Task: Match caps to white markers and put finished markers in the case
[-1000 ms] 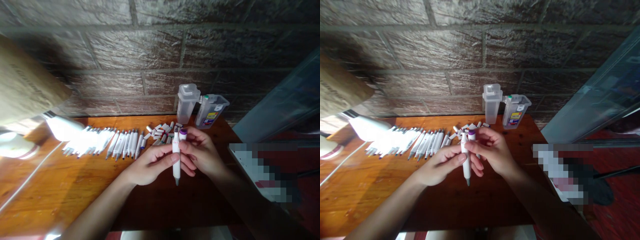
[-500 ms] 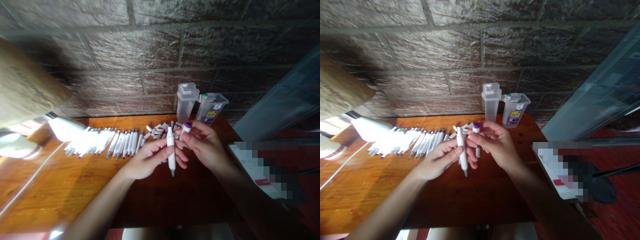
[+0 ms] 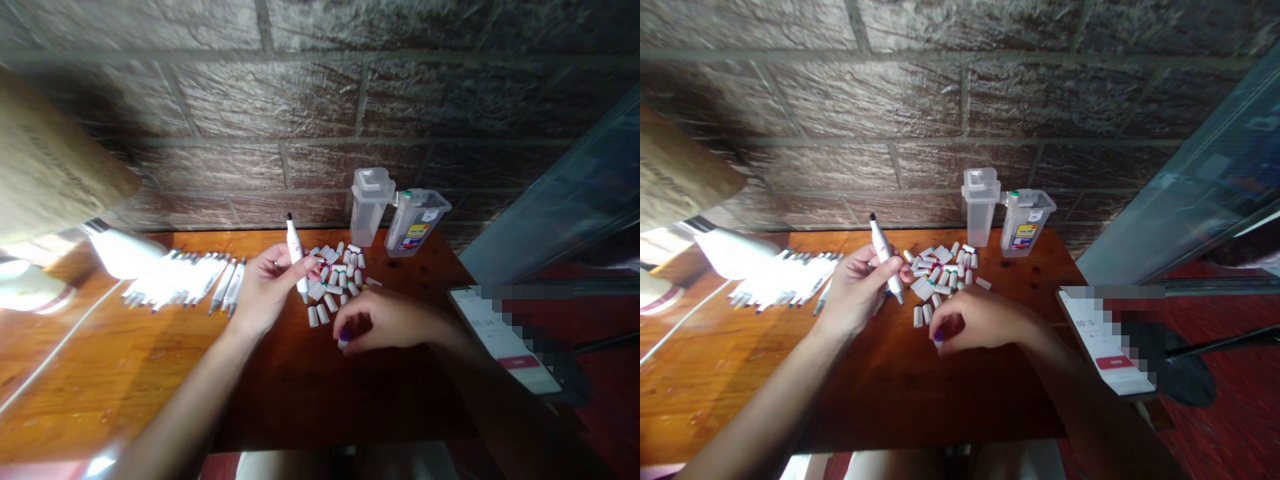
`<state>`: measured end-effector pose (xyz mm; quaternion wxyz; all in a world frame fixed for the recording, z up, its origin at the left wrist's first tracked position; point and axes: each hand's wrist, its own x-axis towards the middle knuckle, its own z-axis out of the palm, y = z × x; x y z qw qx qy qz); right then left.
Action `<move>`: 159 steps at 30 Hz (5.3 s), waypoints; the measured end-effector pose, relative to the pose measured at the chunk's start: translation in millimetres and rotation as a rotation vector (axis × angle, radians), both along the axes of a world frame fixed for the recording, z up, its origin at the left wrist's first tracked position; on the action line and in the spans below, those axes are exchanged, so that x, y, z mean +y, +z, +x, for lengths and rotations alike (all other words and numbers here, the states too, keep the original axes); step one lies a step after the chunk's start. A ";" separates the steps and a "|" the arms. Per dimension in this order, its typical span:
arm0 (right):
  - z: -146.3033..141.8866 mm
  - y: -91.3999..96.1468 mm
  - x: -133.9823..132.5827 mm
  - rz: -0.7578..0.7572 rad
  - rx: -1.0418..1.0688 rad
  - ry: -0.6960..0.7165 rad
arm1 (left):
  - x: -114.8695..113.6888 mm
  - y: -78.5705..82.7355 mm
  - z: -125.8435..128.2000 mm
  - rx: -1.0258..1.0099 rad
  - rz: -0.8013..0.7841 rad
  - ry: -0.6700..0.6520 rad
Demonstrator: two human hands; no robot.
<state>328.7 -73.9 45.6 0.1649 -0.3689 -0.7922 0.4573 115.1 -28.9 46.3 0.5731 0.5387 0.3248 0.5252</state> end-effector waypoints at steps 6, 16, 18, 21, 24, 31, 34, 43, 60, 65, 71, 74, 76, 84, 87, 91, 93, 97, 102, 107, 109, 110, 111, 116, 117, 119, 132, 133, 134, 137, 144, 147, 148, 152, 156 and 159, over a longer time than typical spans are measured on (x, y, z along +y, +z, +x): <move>-17.5 -8.1 -0.7 0.102 -0.230 0.034 | 4.3 1.8 -2.0 -0.074 -0.033 0.076; 25.0 0.1 12.7 0.143 -0.084 -0.167 | 9.7 -5.4 -2.5 -0.018 -0.025 0.067; 36.0 -5.1 22.8 0.324 -0.150 -0.426 | 11.5 -8.1 -2.8 0.005 -0.014 0.076; 39.8 -21.2 38.7 0.430 -0.320 -0.807 | 13.2 -10.6 -2.3 0.022 -0.005 0.082; 35.5 -39.8 51.9 0.369 -0.371 -0.941 | 13.0 -11.0 -0.4 0.017 -0.004 0.066; 35.4 -52.6 63.1 0.318 -0.309 -0.918 | 11.3 -12.5 1.8 0.040 -0.012 0.053; 36.8 -50.8 61.9 0.299 -0.271 -0.875 | 11.9 -13.7 1.8 0.047 -0.017 0.046; 35.2 -34.4 46.0 0.413 0.115 -0.782 | 9.5 -13.0 3.8 0.083 -0.008 0.005; -1.4 -1.4 6.1 0.468 0.502 -0.466 | 4.2 -12.5 6.2 0.021 0.038 -0.156; -3.0 -3.0 5.4 0.391 0.486 -0.441 | 5.2 -8.2 7.1 -0.110 -0.162 -0.082; -9.1 -9.2 3.4 0.288 0.409 -0.348 | 5.7 -8.6 7.6 -0.143 -0.214 -0.040; -13.1 -9.3 1.9 0.306 0.378 -0.315 | 5.4 -11.1 8.0 -0.157 -0.210 -0.063; -14.9 -8.9 1.4 0.319 0.378 -0.308 | 5.0 -11.9 8.5 -0.167 -0.209 -0.081; -15.4 -13.0 1.8 0.278 0.394 -0.329 | 2.6 -9.6 11.3 -0.224 -0.240 -0.127; -15.8 -14.0 1.8 0.266 0.400 -0.342 | 2.1 -8.9 11.0 -0.235 -0.249 -0.141; -16.3 -14.1 1.6 0.258 0.411 -0.345 | 1.7 -8.3 10.6 -0.240 -0.245 -0.151; -16.3 -13.9 1.5 0.260 0.418 -0.337 | 1.7 -8.2 10.7 -0.242 -0.244 -0.150; -16.1 -13.2 1.2 0.256 0.402 -0.343 | 1.6 -8.9 11.0 -0.227 -0.242 -0.134; -15.7 -12.4 1.2 0.255 0.394 -0.347 | 0.9 -8.2 11.4 -0.229 -0.234 -0.136; -18.7 -12.7 0.7 0.254 0.399 -0.340 | 0.5 -7.0 11.5 -0.246 -0.235 -0.157; -18.4 -11.8 0.4 0.254 0.390 -0.346 | 0.7 -7.5 11.2 -0.249 -0.229 -0.163; -16.8 -10.6 0.3 0.256 0.380 -0.347 | 0.8 -7.9 11.1 -0.246 -0.225 -0.165; -13.9 -8.8 0.3 0.256 0.365 -0.342 | 0.9 -8.2 11.0 -0.241 -0.220 -0.166; 11.2 4.9 2.2 0.080 0.142 -0.199 | 0.8 -10.0 10.9 -0.223 -0.203 -0.167; 15.1 6.4 2.7 0.020 0.102 -0.159 | 0.9 -10.5 10.9 -0.221 -0.199 -0.169; 18.3 6.3 3.3 -0.085 0.044 -0.090 | 1.4 -11.6 10.8 -0.211 -0.193 -0.176; 0.5 -5.7 0.5 -0.178 -0.153 -0.051 | 1.3 -14.4 10.6 -0.173 -0.160 -0.246; 0.8 -6.3 1.0 -0.182 -0.158 -0.044 | 1.2 -14.6 10.9 -0.177 -0.162 -0.250; 1.3 -6.8 1.4 -0.189 -0.163 -0.037 | 1.1 -14.7 11.2 -0.181 -0.165 -0.252; 4.9 -6.4 2.4 -0.219 -0.161 -0.019 | 1.3 -14.4 11.3 -0.181 -0.170 -0.254; 20.4 8.2 4.7 -0.177 -0.135 -0.137 | 2.6 -15.7 11.7 -0.202 -0.178 -0.261; 18.2 8.1 7.0 -0.072 0.054 -0.291 | 2.1 -17.3 12.4 -0.203 -0.151 -0.285; 16.1 6.2 7.5 -0.061 0.145 -0.347 | 1.4 -17.4 12.5 -0.190 -0.136 -0.309; 8.3 -5.2 7.3 -0.075 0.492 -0.481 | -4.9 -15.8 13.2 -0.067 -0.028 -0.474; 4.1 -11.2 3.0 -0.074 0.599 -0.468 | -13.1 -16.7 16.0 0.045 0.034 -0.602; 0.4 -9.7 -0.9 -0.046 0.602 -0.432 | -16.8 -18.5 17.2 0.049 0.022 -0.614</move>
